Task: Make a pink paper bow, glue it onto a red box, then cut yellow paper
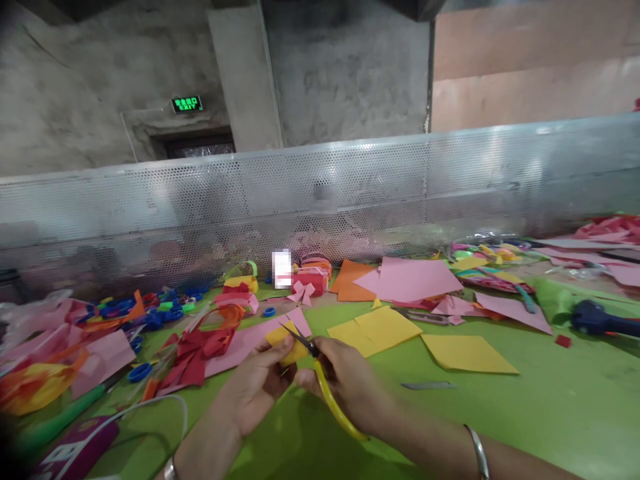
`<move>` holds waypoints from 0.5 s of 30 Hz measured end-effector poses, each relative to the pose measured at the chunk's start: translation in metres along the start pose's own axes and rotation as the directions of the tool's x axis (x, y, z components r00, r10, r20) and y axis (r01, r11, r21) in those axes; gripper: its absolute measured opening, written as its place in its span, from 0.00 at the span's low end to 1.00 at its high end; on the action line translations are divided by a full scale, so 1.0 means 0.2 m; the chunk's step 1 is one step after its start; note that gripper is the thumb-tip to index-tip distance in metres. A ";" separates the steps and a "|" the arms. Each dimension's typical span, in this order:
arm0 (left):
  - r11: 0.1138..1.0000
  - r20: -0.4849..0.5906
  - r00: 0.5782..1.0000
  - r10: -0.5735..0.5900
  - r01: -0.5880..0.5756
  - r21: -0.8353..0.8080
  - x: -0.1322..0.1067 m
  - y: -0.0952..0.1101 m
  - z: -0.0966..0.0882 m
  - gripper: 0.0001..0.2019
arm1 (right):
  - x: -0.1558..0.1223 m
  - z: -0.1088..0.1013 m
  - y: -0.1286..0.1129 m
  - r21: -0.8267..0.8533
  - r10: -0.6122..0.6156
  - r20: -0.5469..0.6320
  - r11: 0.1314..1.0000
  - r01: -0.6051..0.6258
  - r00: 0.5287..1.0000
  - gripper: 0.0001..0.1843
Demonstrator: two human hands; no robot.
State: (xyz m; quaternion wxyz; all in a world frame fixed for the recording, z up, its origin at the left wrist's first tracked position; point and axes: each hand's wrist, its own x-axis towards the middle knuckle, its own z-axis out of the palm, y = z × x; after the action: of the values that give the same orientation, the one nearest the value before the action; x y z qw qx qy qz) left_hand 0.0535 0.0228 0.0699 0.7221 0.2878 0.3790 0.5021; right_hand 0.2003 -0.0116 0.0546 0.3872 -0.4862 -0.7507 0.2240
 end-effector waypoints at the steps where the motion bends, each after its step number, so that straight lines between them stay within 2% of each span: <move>1: 1.000 -0.002 1.000 -0.005 0.005 0.001 0.00 0.00 0.00 0.07 | 0.00 0.00 0.00 0.008 0.002 0.000 1.000 -0.002 1.000 0.20; 10: 1.000 -0.020 0.999 -0.025 0.025 -0.010 0.01 0.00 0.00 0.06 | -0.01 0.01 0.01 0.053 0.020 0.016 0.998 -0.021 1.000 0.20; 15: 0.999 -0.023 0.999 -0.044 0.044 0.001 -0.01 0.00 0.02 0.08 | -0.01 0.01 0.02 0.007 0.027 0.005 1.000 -0.027 1.000 0.20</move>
State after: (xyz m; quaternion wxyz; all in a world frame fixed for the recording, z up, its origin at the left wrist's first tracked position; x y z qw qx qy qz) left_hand 0.0554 0.0215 0.0729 0.7284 0.2743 0.3940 0.4888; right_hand 0.2014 -0.0108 0.0504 0.3842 -0.4942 -0.7442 0.2330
